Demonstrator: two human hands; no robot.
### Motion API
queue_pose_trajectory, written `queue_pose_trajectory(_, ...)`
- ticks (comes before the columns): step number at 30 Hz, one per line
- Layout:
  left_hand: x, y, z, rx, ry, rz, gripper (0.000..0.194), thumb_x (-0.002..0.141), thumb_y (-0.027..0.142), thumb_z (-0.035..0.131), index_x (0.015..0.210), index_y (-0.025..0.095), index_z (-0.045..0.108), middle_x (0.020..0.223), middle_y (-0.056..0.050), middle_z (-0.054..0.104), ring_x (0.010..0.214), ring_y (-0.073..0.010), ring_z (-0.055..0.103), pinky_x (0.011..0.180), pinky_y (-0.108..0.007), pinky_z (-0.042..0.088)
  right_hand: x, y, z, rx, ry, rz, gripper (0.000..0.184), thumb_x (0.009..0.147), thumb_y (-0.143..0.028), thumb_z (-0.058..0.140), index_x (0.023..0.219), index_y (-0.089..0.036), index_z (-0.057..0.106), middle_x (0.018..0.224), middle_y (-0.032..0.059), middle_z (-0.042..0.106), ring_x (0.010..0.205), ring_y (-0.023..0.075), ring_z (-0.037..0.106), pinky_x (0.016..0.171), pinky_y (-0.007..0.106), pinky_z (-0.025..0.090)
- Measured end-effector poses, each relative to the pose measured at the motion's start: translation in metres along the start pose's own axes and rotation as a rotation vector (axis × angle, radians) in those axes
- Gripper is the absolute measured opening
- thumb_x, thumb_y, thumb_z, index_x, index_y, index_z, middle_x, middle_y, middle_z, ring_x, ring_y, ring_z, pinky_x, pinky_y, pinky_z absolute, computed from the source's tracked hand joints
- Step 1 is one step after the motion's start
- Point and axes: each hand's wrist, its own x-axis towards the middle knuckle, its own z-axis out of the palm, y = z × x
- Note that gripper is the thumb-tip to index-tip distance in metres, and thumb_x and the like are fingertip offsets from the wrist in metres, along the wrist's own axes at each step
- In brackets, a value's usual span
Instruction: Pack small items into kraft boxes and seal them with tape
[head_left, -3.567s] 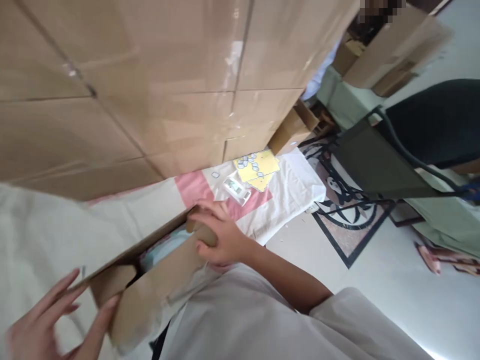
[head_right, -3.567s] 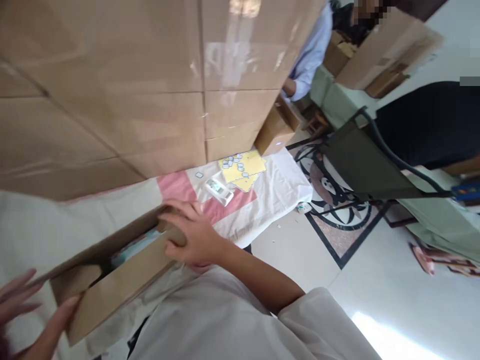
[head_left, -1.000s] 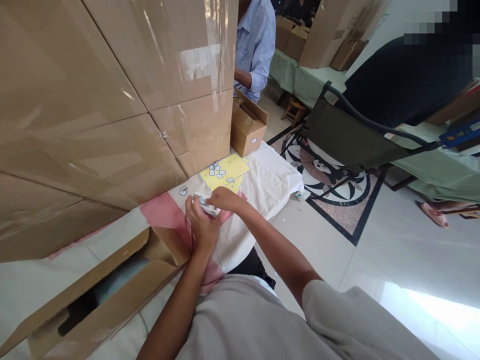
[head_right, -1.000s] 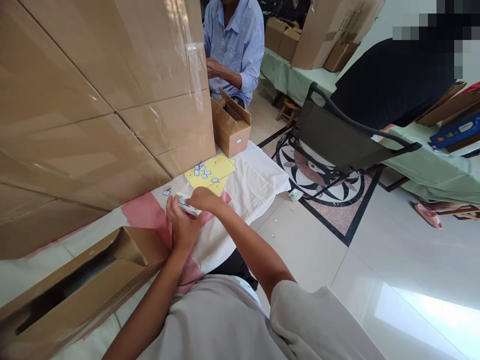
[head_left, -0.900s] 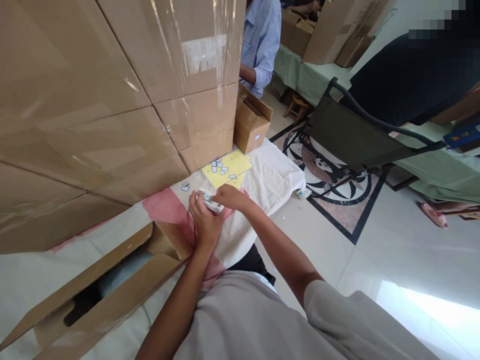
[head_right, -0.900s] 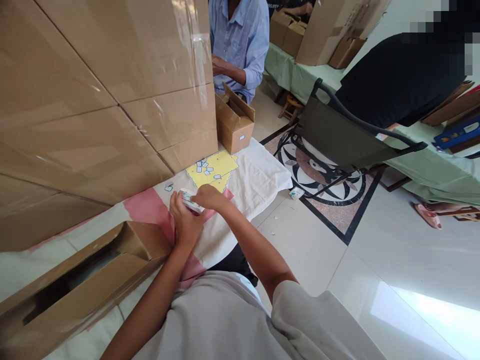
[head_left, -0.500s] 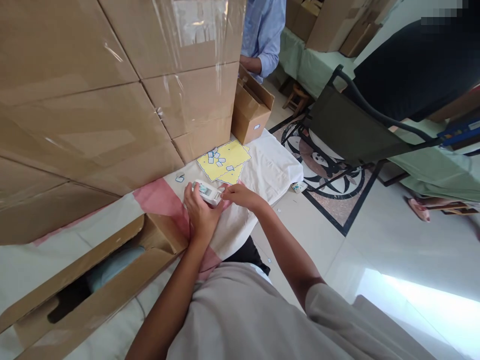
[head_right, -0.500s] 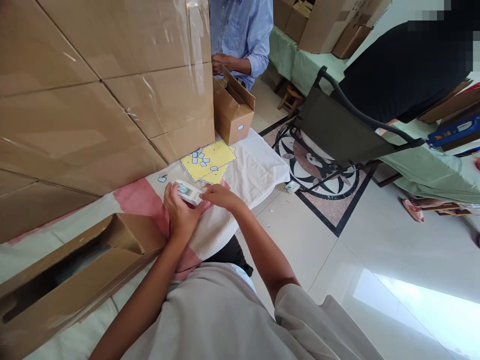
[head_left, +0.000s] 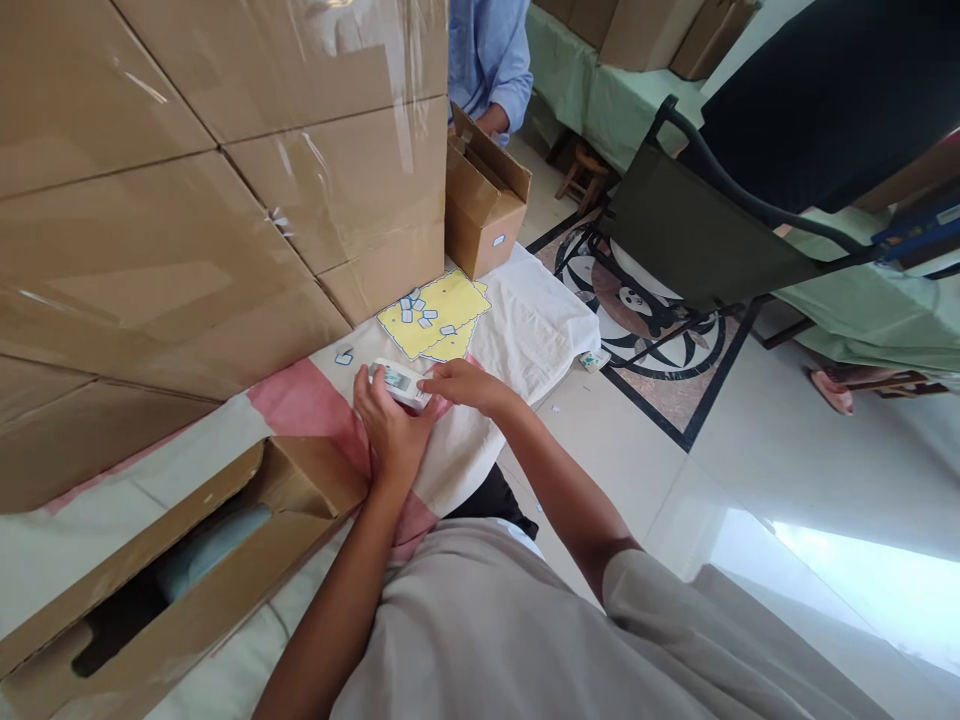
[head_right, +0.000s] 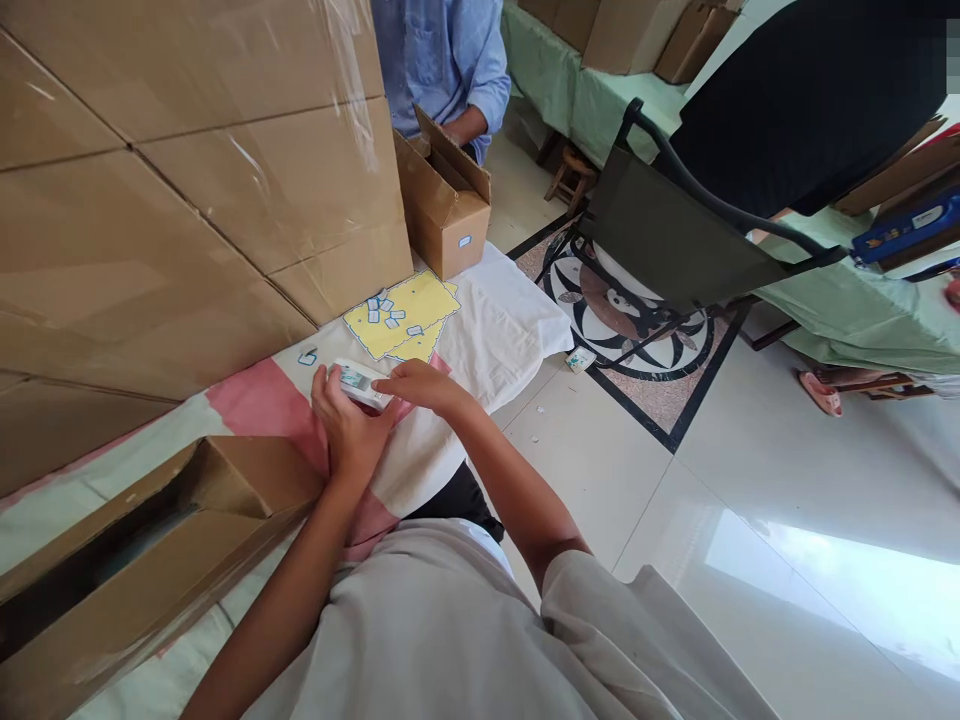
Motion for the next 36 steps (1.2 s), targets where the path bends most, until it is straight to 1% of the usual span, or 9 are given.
queue_pose_trajectory(3,0.001,0.0,-0.001,-0.001,-0.006,-0.004,0.099,0.077,0.059,0.08,0.15,0.011,0.034,0.158,-0.027,0.035,0.149,-0.041,0.035,0.123,-0.056,0.032,0.001,0.002,0.002,-0.001,0.016,0.013,0.051,0.091,-0.04,0.068,0.061,-0.019,0.032,0.062,-0.0063,0.036,0.055,0.0055,0.032,0.052,0.022,0.025)
queue_pose_trajectory(6,0.001,0.001,-0.001,0.0,-0.019,-0.016,0.099,0.076,0.058,0.082,0.15,0.012,0.034,0.158,-0.027,0.035,0.149,-0.0418,0.035,0.123,-0.057,0.032,0.002,0.008,0.003,-0.027,0.034,0.049,0.048,0.091,-0.036,0.068,0.06,-0.019,0.036,0.06,-0.0064,0.036,0.055,0.0061,0.032,0.052,0.023,0.024)
queue_pose_trajectory(9,0.0,0.0,-0.001,0.005,-0.011,-0.006,0.093,0.078,0.049,0.082,0.149,0.012,0.035,0.158,-0.027,0.035,0.15,-0.0411,0.034,0.124,-0.057,0.031,0.002,0.014,0.002,-0.056,0.04,0.065,0.044,0.09,-0.034,0.07,0.059,-0.017,0.043,0.059,-0.0058,0.041,0.057,0.0067,0.036,0.054,0.023,0.026)
queue_pose_trajectory(11,0.0,0.0,0.0,0.007,-0.007,0.005,0.092,0.078,0.045,0.081,0.15,0.011,0.035,0.158,-0.027,0.035,0.151,-0.0404,0.033,0.124,-0.057,0.03,0.002,0.017,0.001,-0.066,0.041,0.056,0.046,0.089,-0.035,0.073,0.058,-0.017,0.043,0.059,-0.0061,0.043,0.057,0.0063,0.037,0.054,0.023,0.027)
queue_pose_trajectory(19,0.0,-0.002,0.002,-0.002,-0.002,0.001,0.089,0.078,0.041,0.081,0.15,0.012,0.036,0.158,-0.026,0.035,0.151,-0.0399,0.033,0.124,-0.058,0.03,0.004,0.022,-0.001,-0.082,0.024,0.022,0.047,0.086,-0.044,0.077,0.06,-0.015,0.051,0.064,-0.0028,0.059,0.063,0.0072,0.05,0.059,0.021,0.034)
queue_pose_trajectory(22,-0.001,-0.002,0.002,-0.009,-0.004,-0.002,0.089,0.078,0.04,0.081,0.15,0.013,0.036,0.158,-0.026,0.034,0.15,-0.0408,0.033,0.124,-0.059,0.03,0.004,0.023,0.0,-0.093,0.027,0.015,0.045,0.086,-0.044,0.077,0.061,-0.014,0.054,0.063,-0.0027,0.059,0.062,0.0073,0.051,0.059,0.021,0.035)
queue_pose_trajectory(27,0.0,-0.001,0.001,-0.016,0.004,0.003,0.089,0.078,0.042,0.081,0.149,0.013,0.036,0.157,-0.026,0.035,0.15,-0.041,0.033,0.124,-0.059,0.03,0.004,0.025,0.002,-0.086,0.053,0.014,0.048,0.086,-0.043,0.076,0.059,-0.015,0.048,0.061,-0.0036,0.056,0.06,0.0065,0.049,0.056,0.02,0.034)
queue_pose_trajectory(30,0.0,0.0,0.001,-0.019,0.01,0.005,0.087,0.079,0.044,0.08,0.148,0.012,0.038,0.157,-0.027,0.036,0.15,-0.0415,0.034,0.123,-0.059,0.031,0.003,0.025,0.001,-0.07,0.036,0.022,0.045,0.087,-0.043,0.074,0.061,-0.016,0.05,0.06,-0.0034,0.057,0.057,0.0068,0.049,0.053,0.02,0.034)
queue_pose_trajectory(36,0.0,-0.002,0.002,-0.046,0.024,0.015,0.087,0.079,0.043,0.08,0.148,0.011,0.038,0.157,-0.027,0.036,0.15,-0.0411,0.034,0.123,-0.059,0.031,0.003,0.029,0.002,-0.003,-0.015,-0.018,0.046,0.088,-0.049,0.073,0.063,-0.016,0.052,0.062,-0.0018,0.06,0.058,0.0082,0.056,0.053,0.019,0.043)
